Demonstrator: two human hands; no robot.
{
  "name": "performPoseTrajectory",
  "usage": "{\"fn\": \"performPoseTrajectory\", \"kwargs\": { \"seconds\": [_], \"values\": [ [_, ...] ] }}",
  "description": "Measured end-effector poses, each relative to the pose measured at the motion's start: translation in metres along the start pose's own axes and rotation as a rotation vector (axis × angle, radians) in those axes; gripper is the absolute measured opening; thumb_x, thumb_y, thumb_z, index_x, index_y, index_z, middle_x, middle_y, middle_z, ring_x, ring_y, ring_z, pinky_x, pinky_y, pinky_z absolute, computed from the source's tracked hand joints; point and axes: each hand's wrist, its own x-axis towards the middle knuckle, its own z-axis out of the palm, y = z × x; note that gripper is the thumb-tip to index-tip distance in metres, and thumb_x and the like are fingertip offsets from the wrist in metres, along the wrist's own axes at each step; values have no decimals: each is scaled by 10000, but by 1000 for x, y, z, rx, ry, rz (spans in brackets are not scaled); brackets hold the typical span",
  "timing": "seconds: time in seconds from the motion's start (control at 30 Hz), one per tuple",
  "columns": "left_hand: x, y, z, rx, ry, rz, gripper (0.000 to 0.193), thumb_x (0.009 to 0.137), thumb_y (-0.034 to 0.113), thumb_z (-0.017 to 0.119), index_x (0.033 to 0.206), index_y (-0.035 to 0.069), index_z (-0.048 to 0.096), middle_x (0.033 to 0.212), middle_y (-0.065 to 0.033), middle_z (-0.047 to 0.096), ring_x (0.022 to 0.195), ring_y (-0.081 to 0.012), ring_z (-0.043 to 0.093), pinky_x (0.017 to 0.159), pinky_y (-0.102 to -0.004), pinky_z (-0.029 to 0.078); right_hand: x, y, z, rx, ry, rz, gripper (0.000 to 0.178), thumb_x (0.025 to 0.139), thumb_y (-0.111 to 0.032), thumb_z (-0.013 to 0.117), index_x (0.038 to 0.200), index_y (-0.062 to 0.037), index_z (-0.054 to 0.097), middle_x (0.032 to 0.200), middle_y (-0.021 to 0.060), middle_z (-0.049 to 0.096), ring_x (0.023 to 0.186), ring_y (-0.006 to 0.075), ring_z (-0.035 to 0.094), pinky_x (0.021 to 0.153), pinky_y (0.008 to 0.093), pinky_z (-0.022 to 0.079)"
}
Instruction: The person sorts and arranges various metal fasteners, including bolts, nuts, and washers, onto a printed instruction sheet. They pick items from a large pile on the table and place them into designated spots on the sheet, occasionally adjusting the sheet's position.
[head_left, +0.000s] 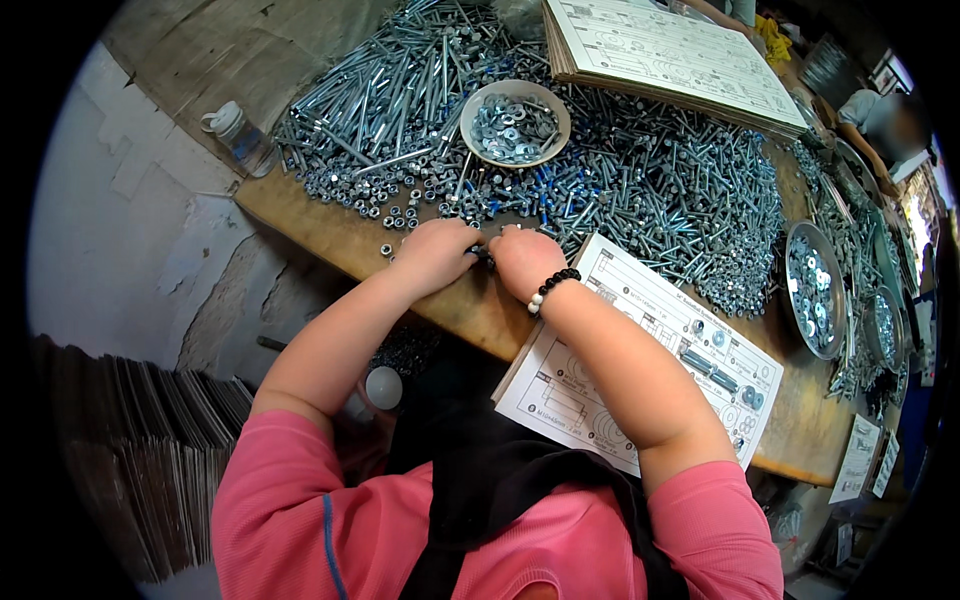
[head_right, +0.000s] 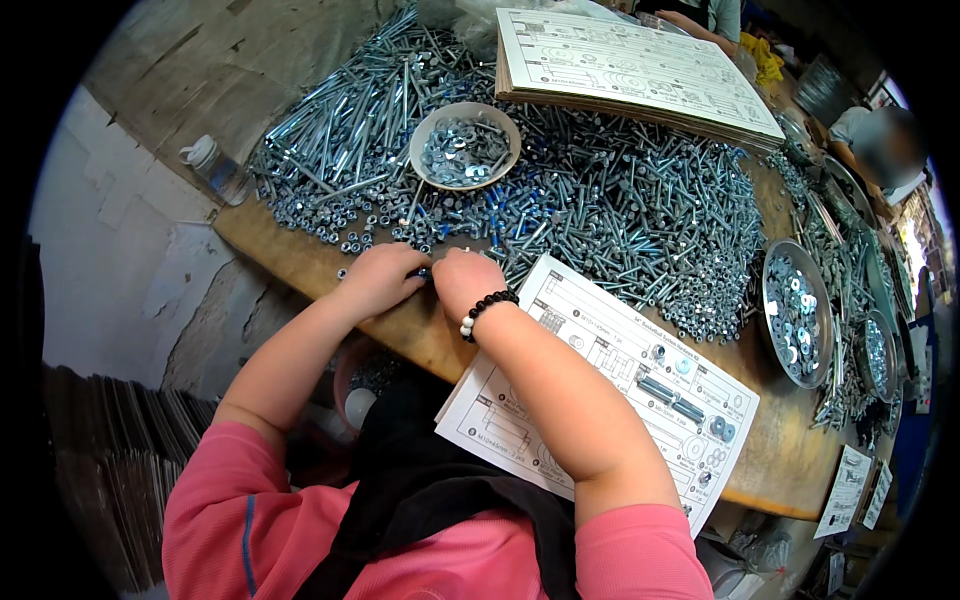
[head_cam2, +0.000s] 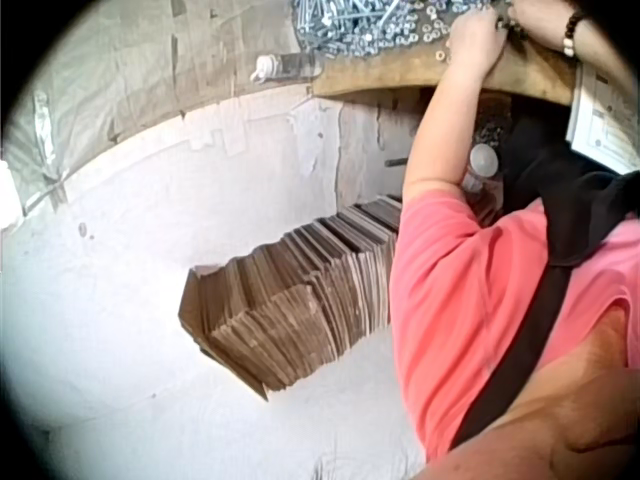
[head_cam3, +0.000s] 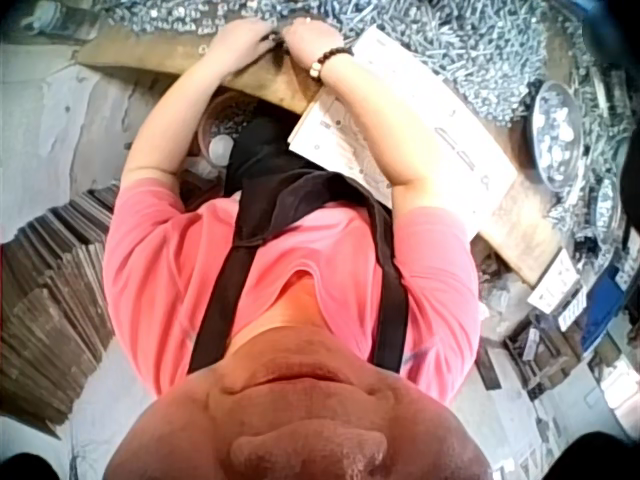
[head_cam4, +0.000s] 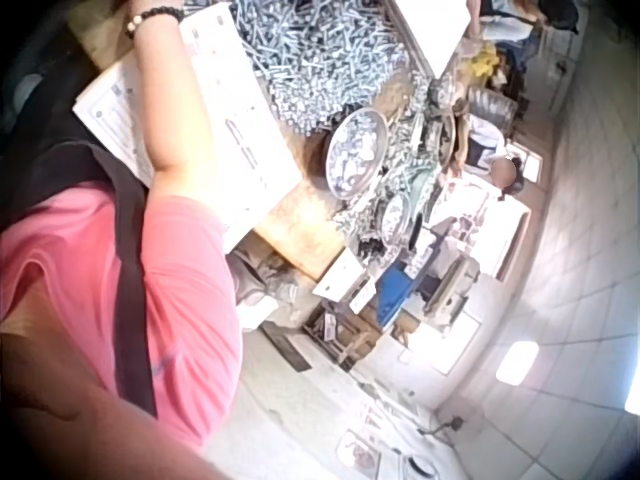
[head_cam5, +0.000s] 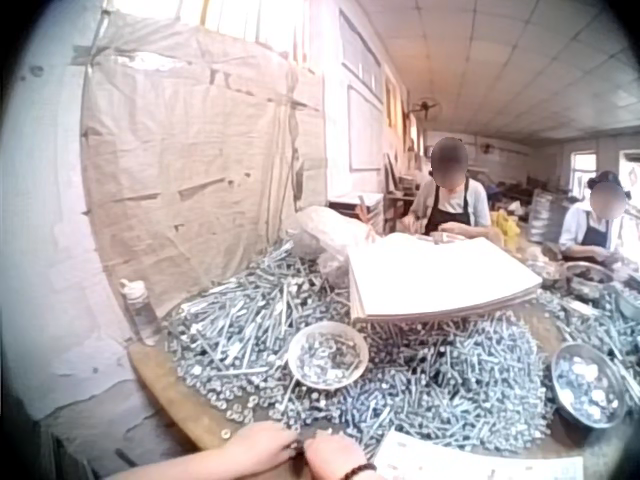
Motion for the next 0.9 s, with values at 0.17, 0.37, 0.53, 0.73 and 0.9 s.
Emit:
{"fn": "performPoseTrajectory", "kwargs": {
  "seconds": [0.17,0.37,0.53,0.73,0.9],
  "values": [
    [-3,8,-2,78,70,-11,165,725,151,613,879,93,618,831,-92,596,852,-292,569,753,-399,459,-11,8,-18,72,38,13,114,787,-81,507,828,-44,606,916,151,579,835,307,597,710,376,500],
    [6,-4,6,-59,125,-70,152,730,132,623,876,116,666,846,-94,627,843,-290,567,748,-390,455,-11,6,-12,123,61,-60,134,770,-65,514,861,-50,611,909,149,568,848,307,595,703,390,502],
    [5,-20,-1,-270,208,-130,195,732,115,652,922,78,666,830,-96,623,760,-243,592,687,-331,472,-6,-9,6,20,16,-131,172,820,-122,465,874,-74,621,903,139,567,848,288,603,684,386,508],
    [9,-1,-19,-603,268,-208,182,739,73,681,913,23,663,767,-30,588,669,-89,546,600,-228,450,-14,-6,-8,40,55,-93,138,797,-118,502,864,-49,600,888,138,579,809,292,606,675,373,511],
    [24,49,-22,-596,263,8,171,739,117,666,892,42,655,775,-79,583,725,-200,571,659,-303,461,-73,45,-66,486,325,41,159,757,-105,546,877,-66,642,843,118,612,806,282,589,724,392,476]
  ]
}}
